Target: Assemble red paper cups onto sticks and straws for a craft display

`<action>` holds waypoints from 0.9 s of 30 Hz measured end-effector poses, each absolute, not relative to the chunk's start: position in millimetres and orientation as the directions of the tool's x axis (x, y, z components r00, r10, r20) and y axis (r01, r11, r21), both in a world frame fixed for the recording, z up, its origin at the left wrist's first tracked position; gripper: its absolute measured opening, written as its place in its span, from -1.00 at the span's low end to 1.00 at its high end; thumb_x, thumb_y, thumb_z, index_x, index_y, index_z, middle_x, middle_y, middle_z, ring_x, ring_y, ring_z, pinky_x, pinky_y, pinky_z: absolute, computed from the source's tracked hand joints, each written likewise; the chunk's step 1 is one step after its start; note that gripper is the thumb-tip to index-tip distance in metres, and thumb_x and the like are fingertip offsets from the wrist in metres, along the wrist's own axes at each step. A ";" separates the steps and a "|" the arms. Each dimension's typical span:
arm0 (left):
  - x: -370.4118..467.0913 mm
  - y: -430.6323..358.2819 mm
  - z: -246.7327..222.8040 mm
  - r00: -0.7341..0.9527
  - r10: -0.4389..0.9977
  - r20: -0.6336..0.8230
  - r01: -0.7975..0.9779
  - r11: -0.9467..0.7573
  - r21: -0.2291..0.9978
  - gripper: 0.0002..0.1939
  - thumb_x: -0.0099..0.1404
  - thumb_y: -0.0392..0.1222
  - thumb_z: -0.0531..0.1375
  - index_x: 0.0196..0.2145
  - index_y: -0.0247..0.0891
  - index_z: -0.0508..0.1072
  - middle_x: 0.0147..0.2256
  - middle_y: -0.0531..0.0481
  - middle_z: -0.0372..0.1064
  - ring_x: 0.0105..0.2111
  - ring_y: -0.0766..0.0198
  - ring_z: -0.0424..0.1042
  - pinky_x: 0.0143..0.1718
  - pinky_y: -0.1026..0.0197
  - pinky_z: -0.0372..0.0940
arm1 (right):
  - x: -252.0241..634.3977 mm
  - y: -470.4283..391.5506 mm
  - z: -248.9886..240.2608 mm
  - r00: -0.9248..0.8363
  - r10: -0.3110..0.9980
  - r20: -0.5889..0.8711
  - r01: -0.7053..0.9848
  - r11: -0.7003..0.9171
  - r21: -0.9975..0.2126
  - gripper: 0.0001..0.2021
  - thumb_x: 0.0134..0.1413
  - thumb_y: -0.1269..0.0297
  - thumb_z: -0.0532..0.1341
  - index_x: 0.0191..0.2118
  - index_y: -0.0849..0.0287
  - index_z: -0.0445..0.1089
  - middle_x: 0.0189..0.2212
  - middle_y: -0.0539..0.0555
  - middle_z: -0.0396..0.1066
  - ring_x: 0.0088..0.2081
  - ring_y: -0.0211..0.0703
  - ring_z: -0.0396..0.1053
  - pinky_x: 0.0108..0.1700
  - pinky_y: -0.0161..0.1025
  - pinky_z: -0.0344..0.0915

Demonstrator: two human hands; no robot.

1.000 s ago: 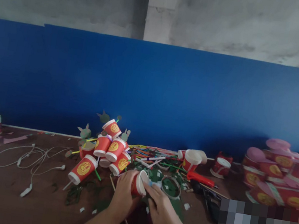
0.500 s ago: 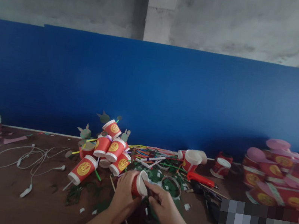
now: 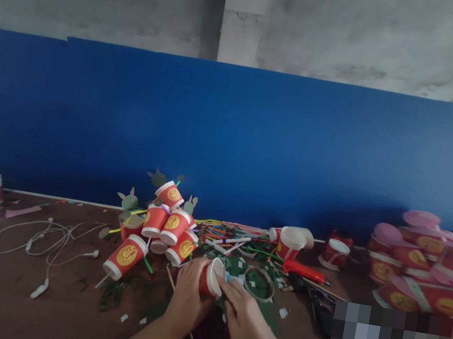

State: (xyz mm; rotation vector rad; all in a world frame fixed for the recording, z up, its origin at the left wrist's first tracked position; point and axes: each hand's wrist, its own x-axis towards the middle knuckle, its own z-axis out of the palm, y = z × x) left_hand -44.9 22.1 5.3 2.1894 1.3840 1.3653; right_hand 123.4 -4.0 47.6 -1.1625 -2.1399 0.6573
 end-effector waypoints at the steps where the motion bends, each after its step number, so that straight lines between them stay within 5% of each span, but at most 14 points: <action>1: -44.9 22.0 4.7 0.133 0.790 0.599 0.600 -0.545 0.586 -0.42 0.03 -0.16 0.22 0.03 -0.30 0.24 -0.03 -0.26 0.31 -0.01 -0.07 0.29 0.01 -0.13 0.16 | 123.8 -5.3 47.1 -0.453 0.847 0.280 0.588 0.520 -0.620 -0.40 -0.04 0.57 0.00 0.19 0.20 0.17 -0.01 0.24 0.30 -0.05 -0.03 0.32 0.04 -0.07 0.24; 3: -44.8 22.2 4.4 0.136 0.782 0.608 0.597 -0.555 0.580 -0.44 0.06 -0.13 0.21 0.03 -0.30 0.24 -0.03 -0.26 0.31 -0.01 -0.07 0.29 0.01 -0.14 0.16 | 124.1 -6.3 45.7 -0.463 0.840 0.283 0.609 0.534 -0.587 -0.37 -0.06 0.58 -0.01 0.21 0.19 0.15 0.01 0.25 0.28 -0.04 -0.03 0.31 0.04 -0.07 0.24; 8: -45.0 23.2 7.5 0.124 0.806 0.579 0.598 -0.526 0.605 -0.42 0.05 -0.02 0.22 0.01 -0.28 0.27 -0.06 -0.24 0.34 -0.04 -0.08 0.32 -0.03 -0.13 0.21 | 123.0 -0.9 43.1 -0.354 0.896 0.266 0.489 0.420 -0.764 -0.47 -0.03 0.55 0.02 0.12 0.22 0.28 -0.06 0.20 0.37 -0.02 -0.06 0.32 0.08 -0.09 0.22; 14: -44.6 22.3 7.3 0.114 0.766 0.633 0.617 -0.554 0.559 -0.43 0.02 -0.13 0.21 0.01 -0.31 0.28 -0.06 -0.27 0.35 -0.04 -0.08 0.33 -0.03 -0.12 0.21 | 122.8 -5.4 44.9 -0.465 0.837 0.288 0.608 0.538 -0.584 -0.37 -0.05 0.58 0.00 0.22 0.20 0.13 0.00 0.26 0.30 -0.02 -0.04 0.30 0.07 -0.09 0.23; 20: -44.1 21.2 11.1 0.118 0.801 0.587 0.607 -0.526 0.596 -0.45 0.03 -0.11 0.20 0.00 -0.29 0.28 -0.08 -0.24 0.36 -0.07 -0.06 0.34 -0.05 -0.11 0.24 | 120.7 -2.1 48.7 -0.350 0.900 0.260 0.490 0.412 -0.768 -0.43 -0.07 0.57 0.03 0.13 0.19 0.27 -0.05 0.18 0.38 -0.02 -0.05 0.32 0.09 -0.06 0.22; 27: -43.5 20.3 13.3 0.107 0.767 0.632 0.616 -0.550 0.563 -0.47 0.00 -0.20 0.19 -0.02 -0.30 0.30 -0.09 -0.23 0.37 -0.07 -0.03 0.35 -0.05 -0.08 0.24 | 119.8 -6.9 46.2 -0.405 0.868 0.285 0.569 0.484 -0.665 -0.39 -0.05 0.58 0.01 0.18 0.16 0.20 0.00 0.23 0.32 -0.04 -0.06 0.32 0.07 -0.09 0.23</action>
